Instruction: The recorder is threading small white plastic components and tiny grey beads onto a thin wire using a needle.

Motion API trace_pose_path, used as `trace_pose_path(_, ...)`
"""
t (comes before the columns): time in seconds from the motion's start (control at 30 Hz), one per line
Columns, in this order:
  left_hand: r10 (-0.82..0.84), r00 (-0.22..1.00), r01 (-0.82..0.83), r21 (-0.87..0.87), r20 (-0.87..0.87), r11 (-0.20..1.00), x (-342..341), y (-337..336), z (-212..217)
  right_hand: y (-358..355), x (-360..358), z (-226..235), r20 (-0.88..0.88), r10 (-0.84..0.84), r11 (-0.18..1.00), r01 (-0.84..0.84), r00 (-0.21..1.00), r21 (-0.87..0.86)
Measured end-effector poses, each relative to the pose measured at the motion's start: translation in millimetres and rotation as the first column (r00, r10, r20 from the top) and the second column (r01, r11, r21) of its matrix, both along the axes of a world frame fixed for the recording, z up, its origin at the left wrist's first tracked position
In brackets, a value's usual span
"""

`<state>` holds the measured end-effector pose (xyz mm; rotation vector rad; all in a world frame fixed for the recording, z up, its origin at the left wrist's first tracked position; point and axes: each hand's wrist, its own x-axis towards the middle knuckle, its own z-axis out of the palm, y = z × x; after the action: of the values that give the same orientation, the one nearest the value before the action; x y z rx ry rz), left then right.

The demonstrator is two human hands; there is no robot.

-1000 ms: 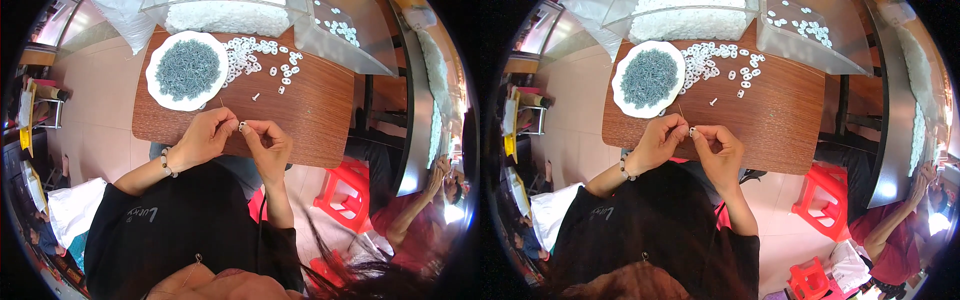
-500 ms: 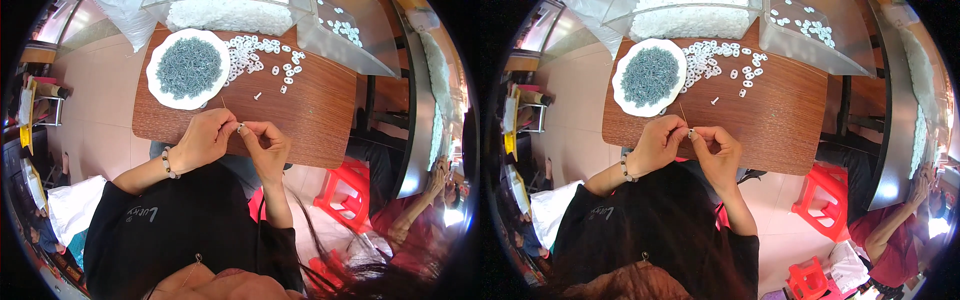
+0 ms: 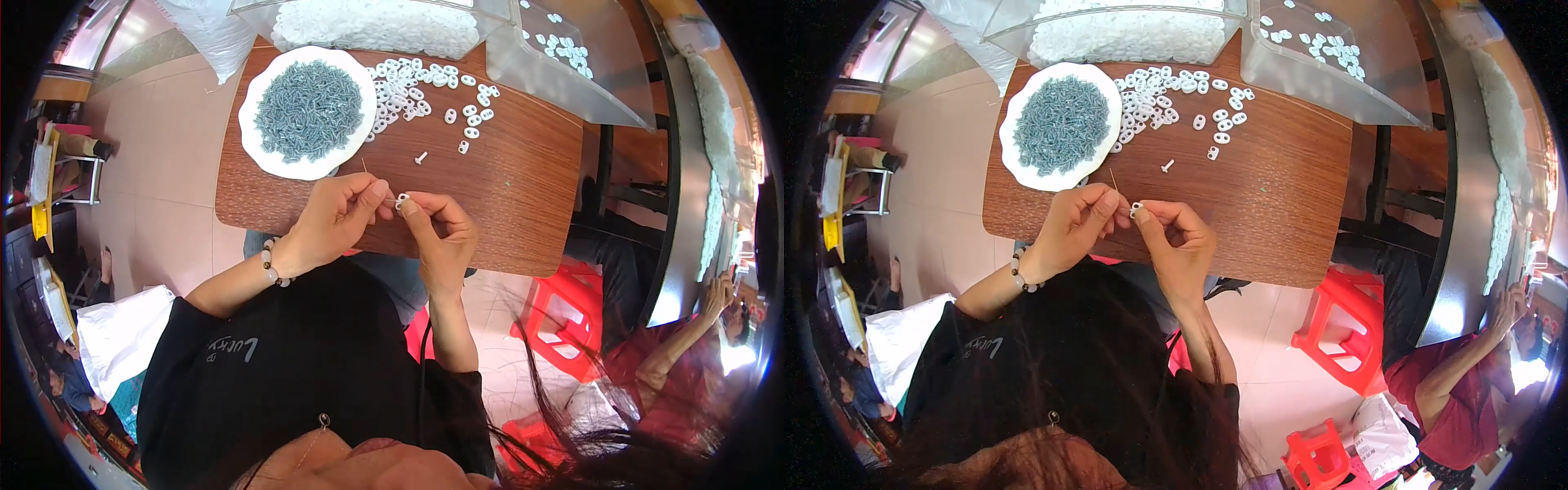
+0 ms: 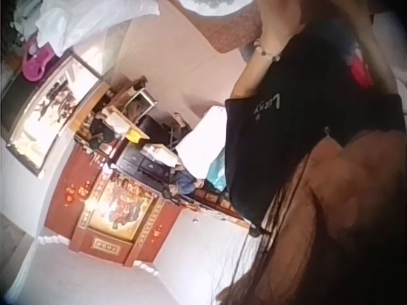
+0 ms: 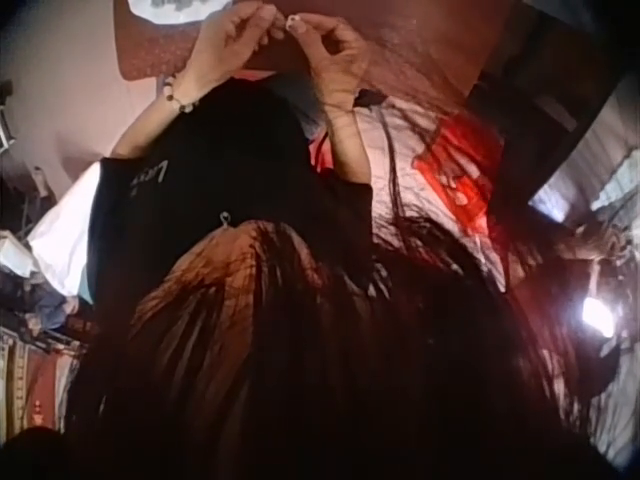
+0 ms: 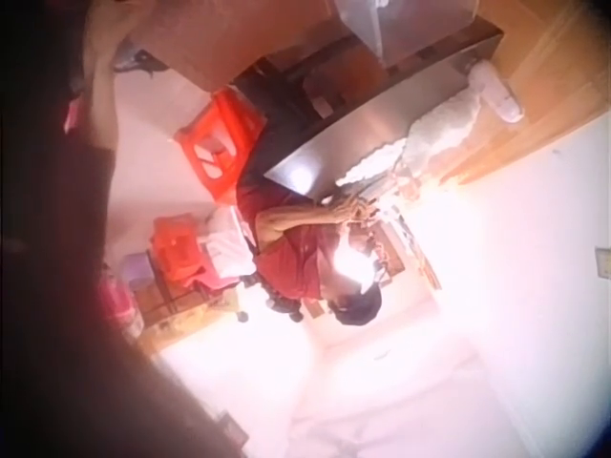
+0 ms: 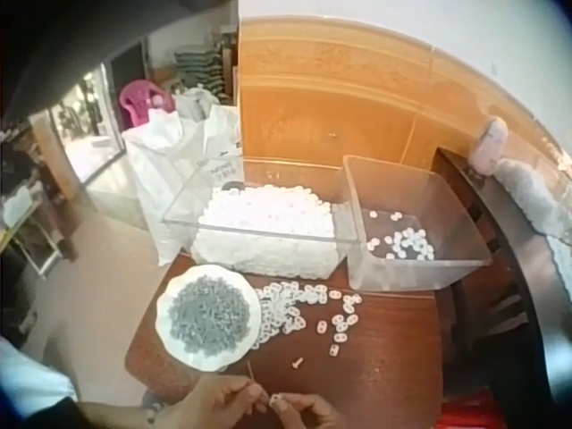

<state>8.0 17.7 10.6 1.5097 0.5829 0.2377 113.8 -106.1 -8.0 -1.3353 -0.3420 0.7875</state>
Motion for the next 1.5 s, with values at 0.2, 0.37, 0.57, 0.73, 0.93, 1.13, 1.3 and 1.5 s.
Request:
trace_pose_path(0.2, -0.003, 1.0, 0.001, -0.126, -0.014, 0.992, -2.0, 3.5, -4.0, 0.3, 1.3, -1.4, -0.012, -0.017, 1.0, 0.017, 1.0, 0.006)
trace_pose_path(0.37, 0.009, 0.999, -0.016, -0.139, -0.054, 0.99, 2.2, 1.2, -6.6, 3.4, -0.3, 5.9, -0.026, 0.011, 1.0, -0.01, 1.0, 0.013)
trace_pose_path(0.57, 0.062, 0.997, -0.072, -0.25, -0.048, 0.966, 7.1, 0.1, -13.2, 2.6, 5.2, 2.2, 0.029, -0.027, 0.999, 0.028, 0.999, -0.025)
trace_pose_path(0.73, 0.059, 0.997, -0.069, -0.327, -0.04, 0.942, 0.8, -0.1, -13.6, -4.4, 10.4, 1.3, 0.08, -0.004, 0.998, 0.01, 0.997, -0.065)
trace_pose_path(0.93, 0.049, 0.997, -0.069, -0.373, -0.064, 0.925, -3.5, -6.8, -17.4, -6.5, 2.4, 7.4, 0.055, 0.07, 0.997, -0.069, 0.996, -0.026)
trace_pose_path(1.13, 0.223, 0.965, -0.166, -0.334, 0.14, 0.928, 7.4, -15.5, -9.1, -9.4, 0.7, 2.3, 0.019, 0.121, 0.993, -0.121, 0.992, 0.005)
trace_pose_path(1.3, 0.18, 0.941, -0.157, -0.104, 0.286, 0.982, 15.3, -26.5, -23.0, -12.6, 3.1, 4.5, -0.191, 0.146, 0.989, -0.142, 0.971, 0.035)
trace_pose_path(1.5, 0.123, 0.961, -0.073, -0.204, 0.246, 0.976, 12.1, -29.3, -19.8, -27.7, 7.6, -6.2, -0.341, 0.177, 0.984, -0.157, 0.923, 0.083)
